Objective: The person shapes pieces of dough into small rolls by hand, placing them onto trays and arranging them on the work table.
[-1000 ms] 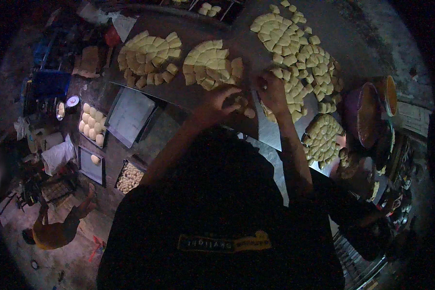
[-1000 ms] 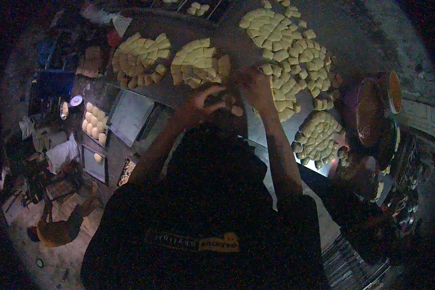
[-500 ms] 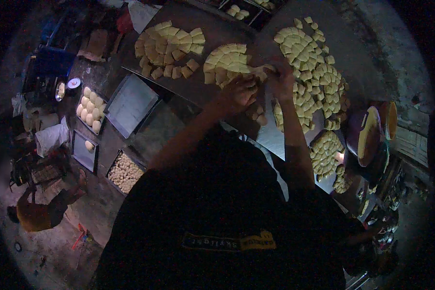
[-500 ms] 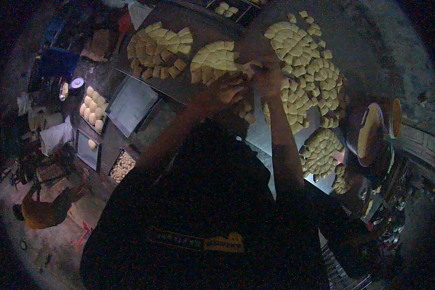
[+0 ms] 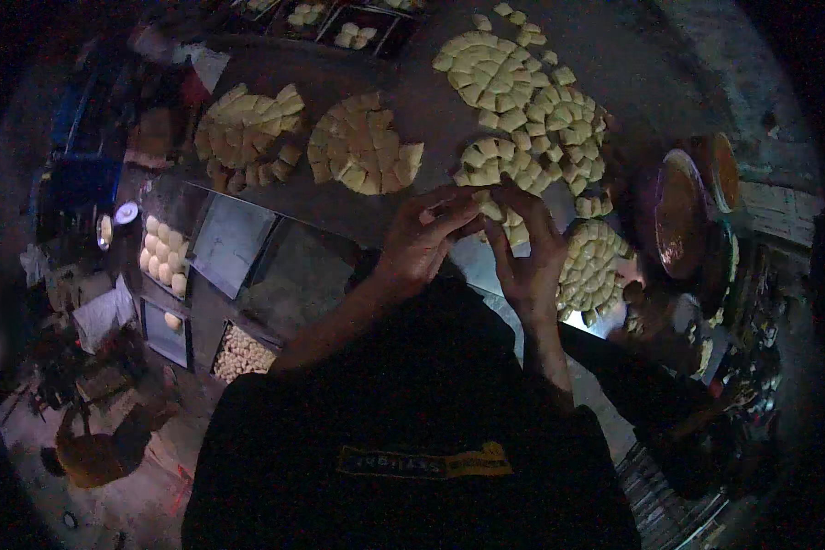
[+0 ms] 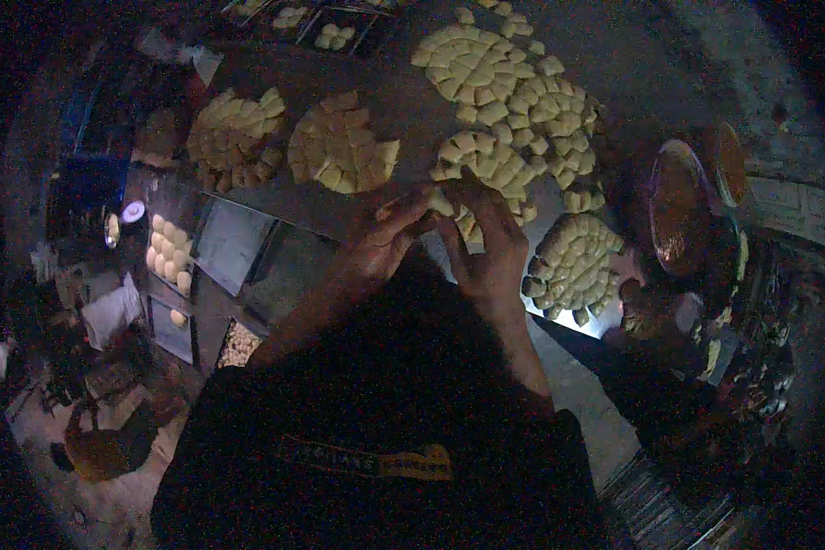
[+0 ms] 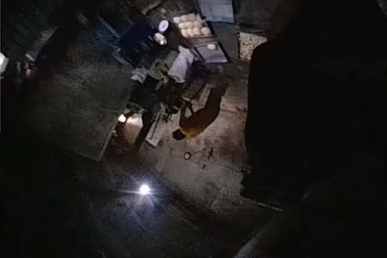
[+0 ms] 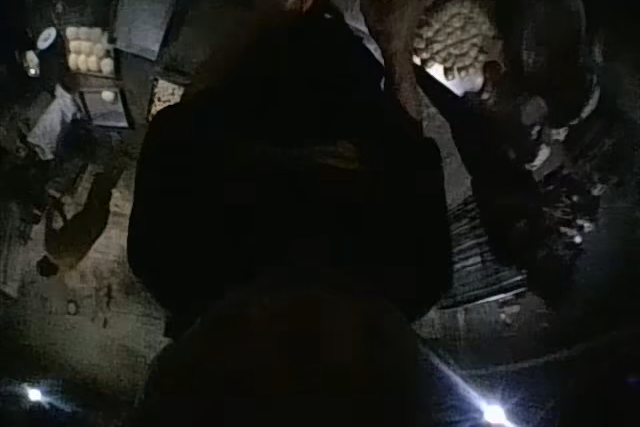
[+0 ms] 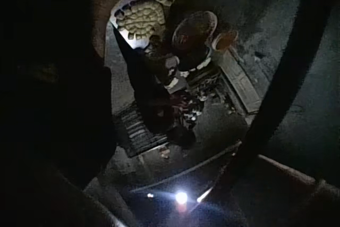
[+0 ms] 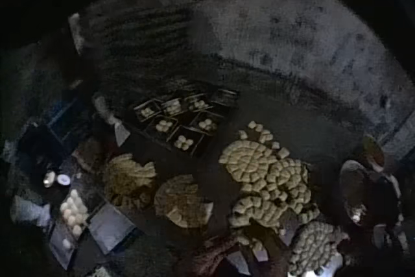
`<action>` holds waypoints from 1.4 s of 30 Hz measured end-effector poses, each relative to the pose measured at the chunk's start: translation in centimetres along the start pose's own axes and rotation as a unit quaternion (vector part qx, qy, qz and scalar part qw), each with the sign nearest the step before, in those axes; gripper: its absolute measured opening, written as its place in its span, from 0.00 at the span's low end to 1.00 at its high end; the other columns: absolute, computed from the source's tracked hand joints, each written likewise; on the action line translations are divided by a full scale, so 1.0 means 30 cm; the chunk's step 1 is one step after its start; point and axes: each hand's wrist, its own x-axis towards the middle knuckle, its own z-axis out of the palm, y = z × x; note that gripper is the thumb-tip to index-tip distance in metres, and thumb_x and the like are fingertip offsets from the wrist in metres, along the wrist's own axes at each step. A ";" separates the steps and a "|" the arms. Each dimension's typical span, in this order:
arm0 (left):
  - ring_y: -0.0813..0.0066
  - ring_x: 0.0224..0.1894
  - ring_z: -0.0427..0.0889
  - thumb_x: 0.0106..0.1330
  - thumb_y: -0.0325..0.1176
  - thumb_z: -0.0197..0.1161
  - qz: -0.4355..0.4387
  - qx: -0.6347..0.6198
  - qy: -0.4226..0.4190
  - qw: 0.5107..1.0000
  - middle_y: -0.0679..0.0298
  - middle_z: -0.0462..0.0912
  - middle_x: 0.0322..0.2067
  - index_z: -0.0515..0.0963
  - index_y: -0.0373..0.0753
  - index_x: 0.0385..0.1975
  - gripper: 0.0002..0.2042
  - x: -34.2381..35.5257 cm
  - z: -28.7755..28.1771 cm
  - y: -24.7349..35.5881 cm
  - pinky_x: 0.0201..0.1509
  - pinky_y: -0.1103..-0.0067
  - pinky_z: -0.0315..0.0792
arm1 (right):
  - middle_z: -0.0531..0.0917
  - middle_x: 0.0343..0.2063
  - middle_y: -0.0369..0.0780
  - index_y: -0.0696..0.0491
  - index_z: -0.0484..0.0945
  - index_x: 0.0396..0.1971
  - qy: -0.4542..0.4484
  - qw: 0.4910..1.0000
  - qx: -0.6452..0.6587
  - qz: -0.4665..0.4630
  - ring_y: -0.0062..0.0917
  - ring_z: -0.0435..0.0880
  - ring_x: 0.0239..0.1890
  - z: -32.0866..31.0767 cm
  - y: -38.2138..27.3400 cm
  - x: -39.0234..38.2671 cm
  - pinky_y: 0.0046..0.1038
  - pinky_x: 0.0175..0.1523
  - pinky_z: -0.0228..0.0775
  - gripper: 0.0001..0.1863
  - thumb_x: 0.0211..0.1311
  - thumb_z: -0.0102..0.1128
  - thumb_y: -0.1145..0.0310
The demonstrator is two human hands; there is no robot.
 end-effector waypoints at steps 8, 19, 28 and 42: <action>0.64 0.52 0.79 0.68 0.35 0.63 0.083 0.408 -0.064 0.907 0.56 0.80 0.49 0.79 0.35 0.49 0.15 0.039 0.211 -0.144 0.57 0.73 0.73 | 0.83 0.47 0.42 0.57 0.83 0.43 0.076 0.994 -0.026 0.072 0.30 0.84 0.50 -0.279 0.137 -0.169 0.30 0.52 0.78 0.17 0.49 0.72 0.80; 0.57 0.62 0.74 0.54 0.54 0.67 0.340 0.455 -0.428 0.703 0.67 0.83 0.51 0.83 0.44 0.45 0.24 0.091 0.534 -0.258 0.68 0.58 0.61 | 0.82 0.43 0.39 0.58 0.76 0.50 0.046 0.756 0.559 0.337 0.24 0.80 0.47 -0.451 0.216 -0.483 0.30 0.56 0.71 0.19 0.59 0.67 0.75; 0.53 0.70 0.58 0.55 0.47 0.72 0.185 0.414 -0.381 0.806 0.52 0.51 0.72 0.56 0.43 0.68 0.43 0.091 0.599 -0.434 0.69 0.60 0.59 | 0.84 0.33 0.38 0.61 0.81 0.42 -0.113 0.797 0.530 0.267 0.20 0.80 0.41 -0.700 0.364 -0.338 0.25 0.49 0.72 0.15 0.69 0.58 0.63; 0.53 0.64 0.68 0.65 0.20 0.59 0.170 0.349 -0.178 0.904 0.50 0.41 0.73 0.40 0.53 0.74 0.43 0.059 0.230 -0.557 0.60 0.66 0.72 | 0.80 0.48 0.42 0.58 0.75 0.56 -0.143 0.879 -0.412 0.194 0.27 0.78 0.47 -1.050 1.217 -0.129 0.28 0.54 0.68 0.21 0.72 0.51 0.60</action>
